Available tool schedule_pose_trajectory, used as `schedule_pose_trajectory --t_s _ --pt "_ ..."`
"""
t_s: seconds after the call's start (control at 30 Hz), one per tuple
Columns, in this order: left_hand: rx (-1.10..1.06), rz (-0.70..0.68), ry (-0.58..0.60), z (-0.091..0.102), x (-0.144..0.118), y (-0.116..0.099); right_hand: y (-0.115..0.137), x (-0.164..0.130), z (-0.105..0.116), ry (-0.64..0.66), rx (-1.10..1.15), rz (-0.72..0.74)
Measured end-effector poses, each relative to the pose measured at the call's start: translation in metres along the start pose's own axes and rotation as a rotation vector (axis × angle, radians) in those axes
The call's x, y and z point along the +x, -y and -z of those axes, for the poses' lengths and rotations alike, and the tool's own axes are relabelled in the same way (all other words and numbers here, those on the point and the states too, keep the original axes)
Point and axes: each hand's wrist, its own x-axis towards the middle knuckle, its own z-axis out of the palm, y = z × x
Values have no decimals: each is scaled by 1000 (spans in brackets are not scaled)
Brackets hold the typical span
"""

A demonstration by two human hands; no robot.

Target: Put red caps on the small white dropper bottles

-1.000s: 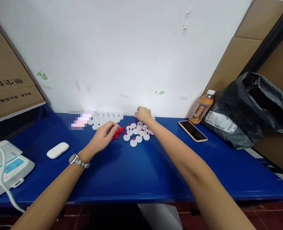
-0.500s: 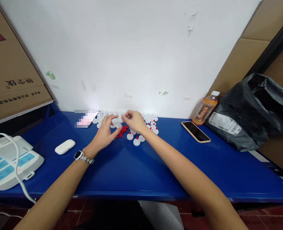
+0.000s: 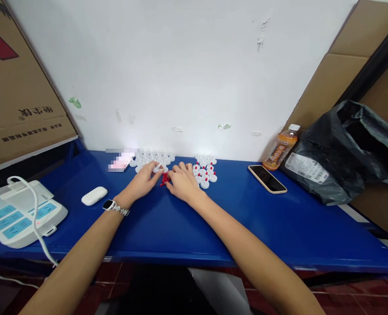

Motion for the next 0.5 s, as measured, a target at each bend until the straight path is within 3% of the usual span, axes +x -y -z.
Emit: schedule_pose_trajectory --t_s 0.2,0.5 --pt "52 -35 2 -5 0 -1 10 5 -6 44 -102 11" --pt "34 -18 39 -6 -2 -5 3 0 -4 100 -73 -26"
